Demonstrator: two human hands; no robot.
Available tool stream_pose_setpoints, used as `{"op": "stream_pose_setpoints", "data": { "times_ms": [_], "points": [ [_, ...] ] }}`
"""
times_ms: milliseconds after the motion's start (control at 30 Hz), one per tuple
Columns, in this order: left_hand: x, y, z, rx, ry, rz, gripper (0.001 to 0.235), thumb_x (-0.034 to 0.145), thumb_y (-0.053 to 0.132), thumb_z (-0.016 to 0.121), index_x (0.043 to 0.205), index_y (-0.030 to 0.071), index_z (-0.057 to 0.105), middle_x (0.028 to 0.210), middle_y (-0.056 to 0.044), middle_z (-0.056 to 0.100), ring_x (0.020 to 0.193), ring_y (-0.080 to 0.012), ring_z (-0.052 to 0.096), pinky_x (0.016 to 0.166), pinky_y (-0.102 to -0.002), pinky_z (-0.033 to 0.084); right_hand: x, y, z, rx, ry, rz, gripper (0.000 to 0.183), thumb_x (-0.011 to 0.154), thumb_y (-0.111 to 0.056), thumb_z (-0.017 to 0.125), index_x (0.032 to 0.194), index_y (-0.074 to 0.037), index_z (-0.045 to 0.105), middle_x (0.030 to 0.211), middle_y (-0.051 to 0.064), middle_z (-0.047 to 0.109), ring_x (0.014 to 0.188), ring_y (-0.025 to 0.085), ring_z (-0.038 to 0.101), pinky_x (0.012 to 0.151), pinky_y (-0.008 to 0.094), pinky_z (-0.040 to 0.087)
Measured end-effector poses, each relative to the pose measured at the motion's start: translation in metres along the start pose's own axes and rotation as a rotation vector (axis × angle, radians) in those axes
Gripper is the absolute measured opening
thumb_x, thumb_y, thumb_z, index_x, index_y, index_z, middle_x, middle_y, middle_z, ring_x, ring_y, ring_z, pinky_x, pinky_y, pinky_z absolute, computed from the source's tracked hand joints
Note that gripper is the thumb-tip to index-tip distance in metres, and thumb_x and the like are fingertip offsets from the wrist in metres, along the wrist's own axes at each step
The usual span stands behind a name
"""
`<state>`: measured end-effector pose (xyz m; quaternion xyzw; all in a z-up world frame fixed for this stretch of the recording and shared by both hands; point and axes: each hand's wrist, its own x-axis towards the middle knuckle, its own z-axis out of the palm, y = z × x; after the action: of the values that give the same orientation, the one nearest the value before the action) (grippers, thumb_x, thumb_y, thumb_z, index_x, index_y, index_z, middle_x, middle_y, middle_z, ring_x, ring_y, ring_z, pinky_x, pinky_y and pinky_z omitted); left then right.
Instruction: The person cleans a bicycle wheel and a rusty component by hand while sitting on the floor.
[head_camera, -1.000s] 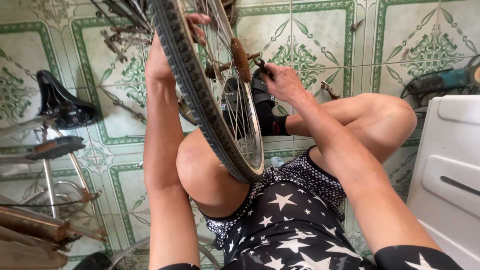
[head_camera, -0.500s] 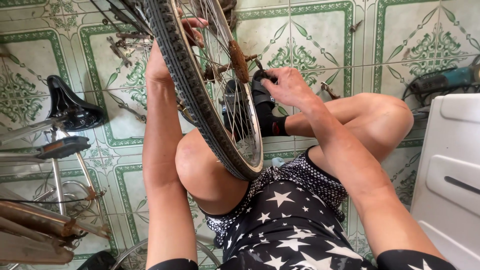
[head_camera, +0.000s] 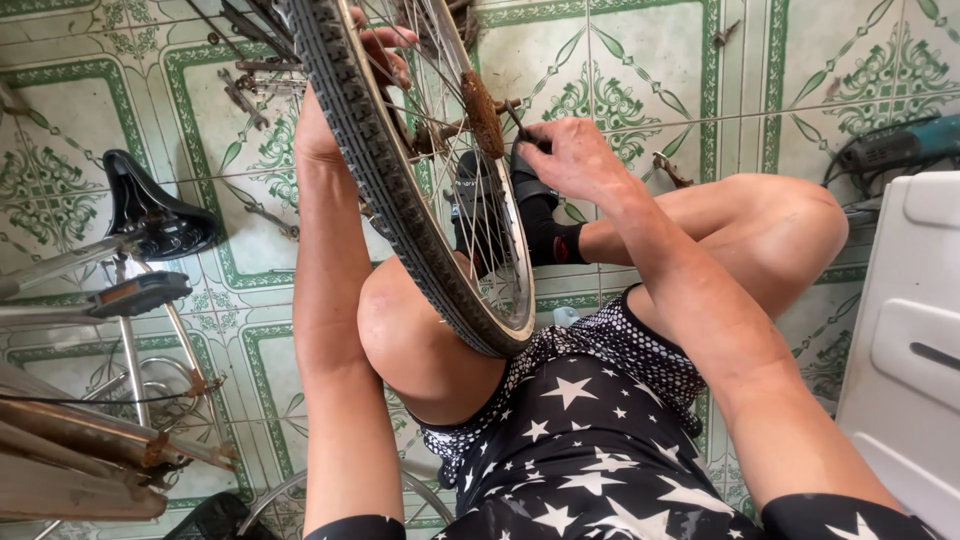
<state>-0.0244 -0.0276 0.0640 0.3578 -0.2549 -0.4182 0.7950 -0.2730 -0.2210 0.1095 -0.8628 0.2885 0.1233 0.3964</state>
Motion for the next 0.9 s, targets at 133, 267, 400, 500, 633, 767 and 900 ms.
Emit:
{"op": "stream_pose_setpoints", "data": {
  "times_ms": [133, 267, 400, 500, 633, 767, 900],
  "points": [
    [-0.001, -0.003, -0.006, -0.060, 0.005, -0.043, 0.030, 0.111, 0.024, 0.069, 0.137, 0.016, 0.056, 0.126, -0.026, 0.068, 0.096, -0.0236, 0.071, 0.085, -0.037, 0.059, 0.004, 0.003, 0.002, 0.028, -0.018, 0.006, 0.042, 0.095, -0.029, 0.065, 0.129, -0.004, 0.069, 0.105, 0.023, 0.075, 0.084, 0.027, 0.076, 0.085, 0.036, 0.060],
    [0.002, -0.002, -0.006, -0.079, -0.012, -0.048, 0.038, 0.105, 0.025, 0.076, 0.137, 0.016, 0.058, 0.127, -0.026, 0.068, 0.096, -0.0240, 0.071, 0.084, -0.036, 0.060, 0.005, 0.004, 0.002, 0.061, -0.013, 0.022, 0.040, 0.095, -0.028, 0.066, 0.128, -0.005, 0.070, 0.102, 0.021, 0.076, 0.080, 0.025, 0.076, 0.081, 0.035, 0.061],
    [0.010, 0.002, -0.008, -0.028, -0.325, 0.056, 0.070, 0.083, 0.033, 0.091, 0.144, 0.023, 0.058, 0.141, -0.019, 0.065, 0.106, -0.0182, 0.070, 0.093, -0.031, 0.058, 0.009, 0.017, 0.008, 0.040, -0.029, 0.069, 0.034, 0.099, -0.025, 0.065, 0.128, -0.011, 0.072, 0.091, 0.022, 0.077, 0.073, 0.026, 0.073, 0.074, 0.038, 0.060],
    [0.014, 0.001, -0.011, -0.095, -0.283, -0.040, 0.077, 0.077, 0.033, 0.095, 0.143, 0.020, 0.059, 0.137, -0.022, 0.065, 0.106, -0.0206, 0.070, 0.092, -0.031, 0.059, 0.024, 0.034, 0.019, 0.042, 0.162, -0.222, 0.027, 0.100, -0.021, 0.067, 0.124, -0.012, 0.076, 0.095, 0.018, 0.073, 0.074, 0.025, 0.068, 0.071, 0.037, 0.058],
    [0.015, -0.004, -0.023, -0.097, -0.336, -0.025, 0.077, 0.077, 0.034, 0.095, 0.144, 0.023, 0.056, 0.139, -0.022, 0.063, 0.111, -0.0218, 0.069, 0.096, -0.031, 0.059, 0.035, 0.048, 0.031, 0.041, 0.229, -0.288, 0.022, 0.101, -0.018, 0.067, 0.120, -0.013, 0.077, 0.093, 0.013, 0.068, 0.076, 0.024, 0.066, 0.068, 0.037, 0.058],
    [0.017, -0.010, -0.027, -0.063, -0.307, 0.004, 0.078, 0.080, 0.035, 0.093, 0.147, 0.023, 0.055, 0.138, -0.024, 0.064, 0.107, -0.0239, 0.070, 0.092, -0.033, 0.060, 0.039, 0.057, 0.037, -0.005, 0.294, -0.321, 0.021, 0.102, -0.018, 0.068, 0.121, -0.014, 0.078, 0.089, 0.012, 0.065, 0.075, 0.025, 0.064, 0.066, 0.039, 0.055],
    [0.014, 0.005, -0.011, 0.018, -0.378, 0.052, 0.078, 0.080, 0.038, 0.093, 0.147, 0.024, 0.055, 0.144, -0.019, 0.063, 0.111, -0.0202, 0.068, 0.096, -0.032, 0.058, 0.035, 0.074, 0.048, 0.017, 0.269, -0.303, 0.024, 0.100, -0.020, 0.072, 0.122, -0.012, 0.078, 0.091, 0.013, 0.067, 0.079, 0.025, 0.065, 0.072, 0.040, 0.055]
  ]
}}
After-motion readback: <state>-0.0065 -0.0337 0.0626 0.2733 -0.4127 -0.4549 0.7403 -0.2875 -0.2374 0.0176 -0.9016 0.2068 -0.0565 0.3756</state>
